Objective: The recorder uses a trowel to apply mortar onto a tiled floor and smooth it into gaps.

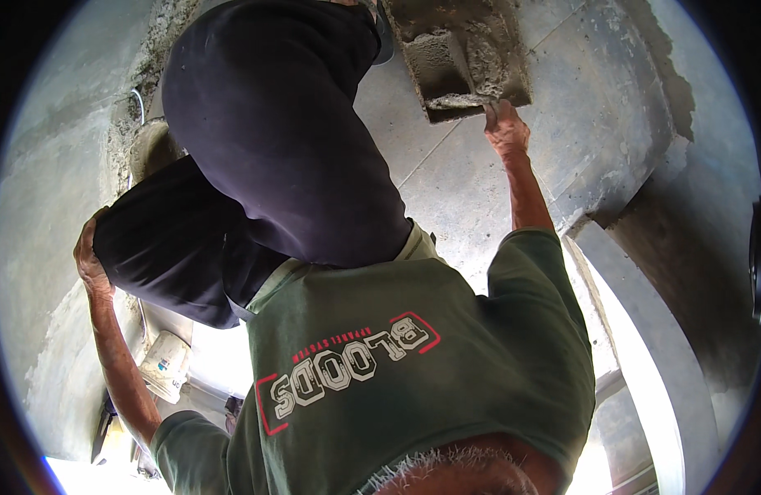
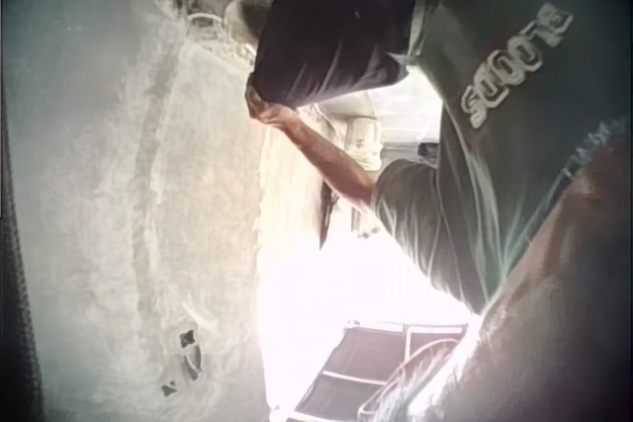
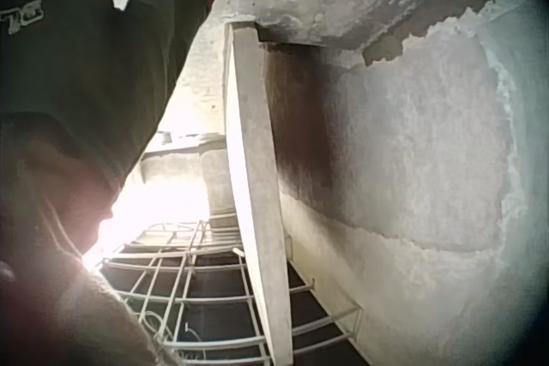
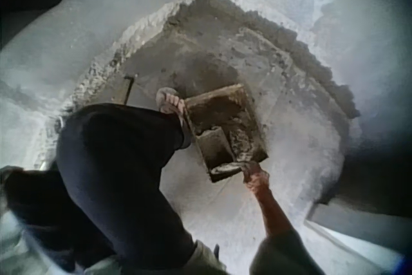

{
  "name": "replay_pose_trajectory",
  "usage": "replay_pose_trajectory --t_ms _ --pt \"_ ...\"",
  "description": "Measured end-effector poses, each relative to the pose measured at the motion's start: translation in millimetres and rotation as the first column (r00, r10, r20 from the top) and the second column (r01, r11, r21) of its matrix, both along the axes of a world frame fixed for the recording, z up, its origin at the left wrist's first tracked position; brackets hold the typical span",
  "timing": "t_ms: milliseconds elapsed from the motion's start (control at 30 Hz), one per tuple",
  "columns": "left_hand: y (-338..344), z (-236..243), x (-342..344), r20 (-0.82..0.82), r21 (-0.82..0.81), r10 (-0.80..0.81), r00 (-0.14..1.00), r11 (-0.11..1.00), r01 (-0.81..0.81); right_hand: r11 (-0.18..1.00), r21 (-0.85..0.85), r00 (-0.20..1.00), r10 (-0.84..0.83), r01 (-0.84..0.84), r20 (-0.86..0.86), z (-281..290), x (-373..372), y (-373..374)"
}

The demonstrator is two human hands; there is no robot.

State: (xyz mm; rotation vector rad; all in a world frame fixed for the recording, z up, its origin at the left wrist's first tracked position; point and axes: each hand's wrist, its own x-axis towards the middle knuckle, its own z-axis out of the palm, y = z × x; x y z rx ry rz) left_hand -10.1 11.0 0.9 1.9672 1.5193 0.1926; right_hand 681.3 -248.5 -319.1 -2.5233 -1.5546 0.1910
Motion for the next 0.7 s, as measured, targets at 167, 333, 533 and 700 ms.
replay_pose_trajectory --t_ms 167,333,533,700 --pt "3.1 -0.3 4.3 0.103 -0.15 0.226 0.969 0.966 -0.21 0.985 0.171 0.995 0.014 0.003 -0.102 17.3 -20.2 -24.2" --pt "3.3 0.8 7.5 0.128 -0.221 0.345 0.93 0.924 -0.313 0.981 0.162 0.974 0.137 -0.107 -0.181 0.0 -63.9 -38.0" --pt "1.1 5.2 13.7 0.043 -0.057 0.118 0.992 0.992 -0.115 0.986 -0.03 0.984 0.16 -0.163 -0.075 -25.7 -40.7 -31.7" --pt "0.7 6.8 14.9 -0.226 0.153 -0.178 0.958 0.964 0.215 0.989 -0.077 0.987 0.137 -0.13 0.087 -10.8 24.2 -12.4"
